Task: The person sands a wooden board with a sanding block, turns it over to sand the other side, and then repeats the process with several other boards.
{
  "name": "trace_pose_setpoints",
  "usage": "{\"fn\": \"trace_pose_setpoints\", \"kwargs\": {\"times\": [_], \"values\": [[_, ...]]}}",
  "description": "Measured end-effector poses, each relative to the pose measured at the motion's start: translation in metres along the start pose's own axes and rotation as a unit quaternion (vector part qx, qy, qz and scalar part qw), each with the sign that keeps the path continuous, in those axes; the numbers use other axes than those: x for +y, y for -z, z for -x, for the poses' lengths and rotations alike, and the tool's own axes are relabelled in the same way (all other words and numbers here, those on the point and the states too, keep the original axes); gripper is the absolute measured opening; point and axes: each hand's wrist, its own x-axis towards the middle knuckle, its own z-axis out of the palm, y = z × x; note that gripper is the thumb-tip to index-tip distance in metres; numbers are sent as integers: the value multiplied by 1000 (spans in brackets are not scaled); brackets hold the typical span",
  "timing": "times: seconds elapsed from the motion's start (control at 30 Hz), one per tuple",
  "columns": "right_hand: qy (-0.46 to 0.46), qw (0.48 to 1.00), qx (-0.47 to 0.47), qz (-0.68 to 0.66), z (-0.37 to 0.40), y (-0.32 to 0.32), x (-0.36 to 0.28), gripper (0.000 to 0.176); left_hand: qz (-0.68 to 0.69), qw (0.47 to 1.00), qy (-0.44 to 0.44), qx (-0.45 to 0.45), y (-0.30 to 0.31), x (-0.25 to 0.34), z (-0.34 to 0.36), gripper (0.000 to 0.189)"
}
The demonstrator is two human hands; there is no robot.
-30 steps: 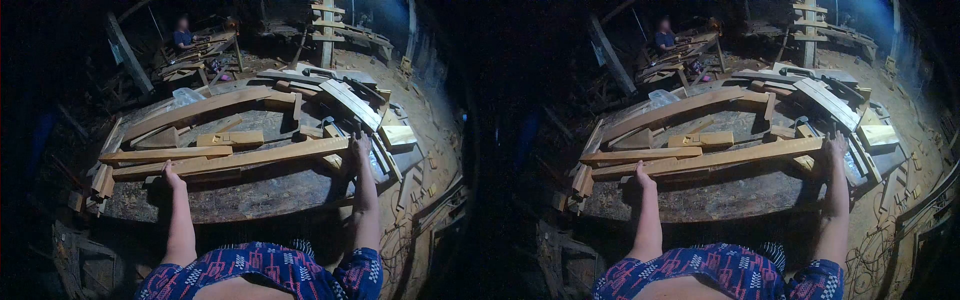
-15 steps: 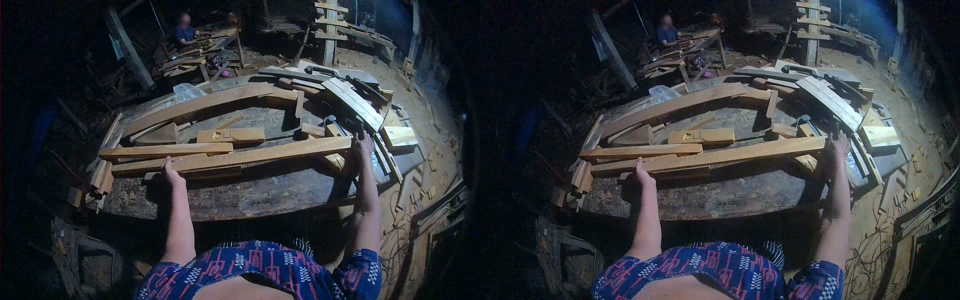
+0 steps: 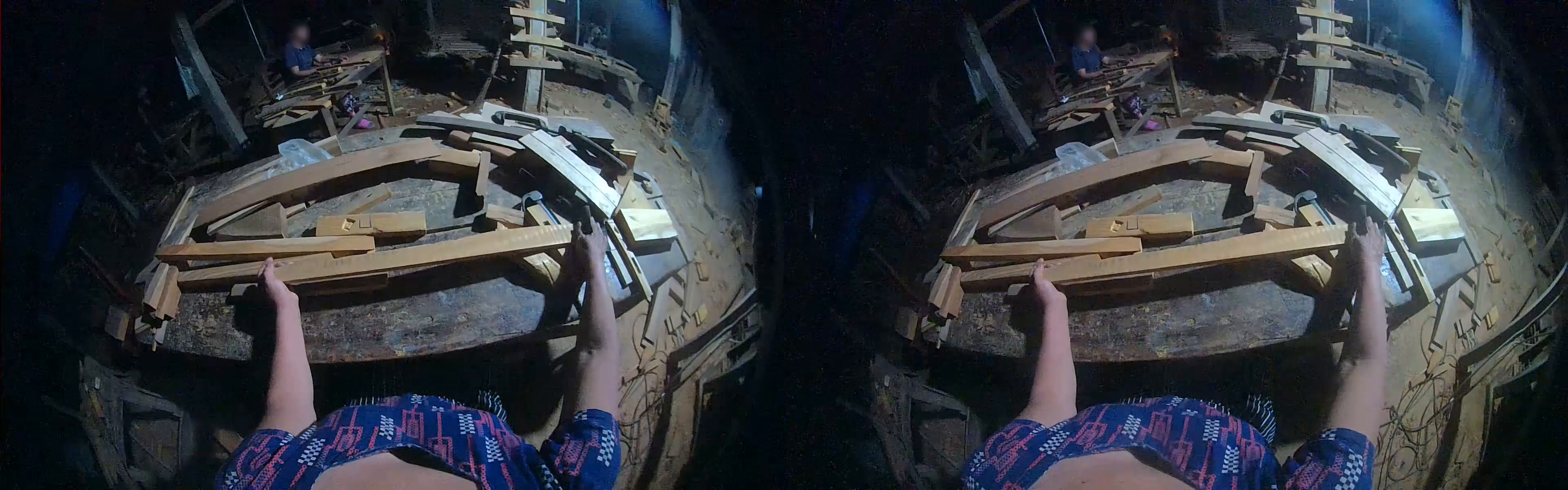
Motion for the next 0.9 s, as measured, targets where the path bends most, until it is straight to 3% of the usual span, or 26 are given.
{"fn": "trace_pose_setpoints", "kwargs": {"times": [0.07,0.1,0.17,0.23,0.37,0.4,0.43,0.5,0.63,0.7,0.73,0.77,0.83,0.9], "values": [[3,998,30,51,-13,-34,20,52,3,1000,-6,-8,8,-9,-9,16],[90,991,47,87,-19,-51,36,54,8,1000,-14,-14,8,-13,-13,16],[53,995,-68,-52,-3,-32,20,63,-14,999,-28,-8,3,-7,-8,16],[157,985,-36,-57,20,-38,9,70,-39,998,-42,1,5,-10,-8,17],[208,971,-29,-115,38,0,-14,66,-16,1000,-18,-6,12,-20,-22,18],[205,964,-6,-168,37,9,-16,63,-26,1000,0,-8,13,-19,-22,18],[179,976,-48,-118,8,-18,13,61,-27,1000,-1,-7,18,-22,-24,18],[2,998,-25,-58,13,11,-5,58,-34,996,-47,-63,25,-30,-36,18],[-46,999,-17,-25,7,3,-3,58,-19,999,-40,-17,11,-12,-11,20],[40,994,-2,98,-1,-32,21,57,6,999,-18,-45,16,-19,-22,24],[10,1000,-24,-8,13,-10,1,59,8,999,-17,-45,18,-23,-29,24],[25,999,-20,0,25,-9,-10,59,-2,999,-21,-35,20,-26,-34,26],[186,976,-24,-110,33,-26,0,62,-15,999,-23,-25,21,-28,-32,28],[222,972,-57,-51,51,-28,-20,61,-12,1000,7,-2,12,-16,-18,28]]}}
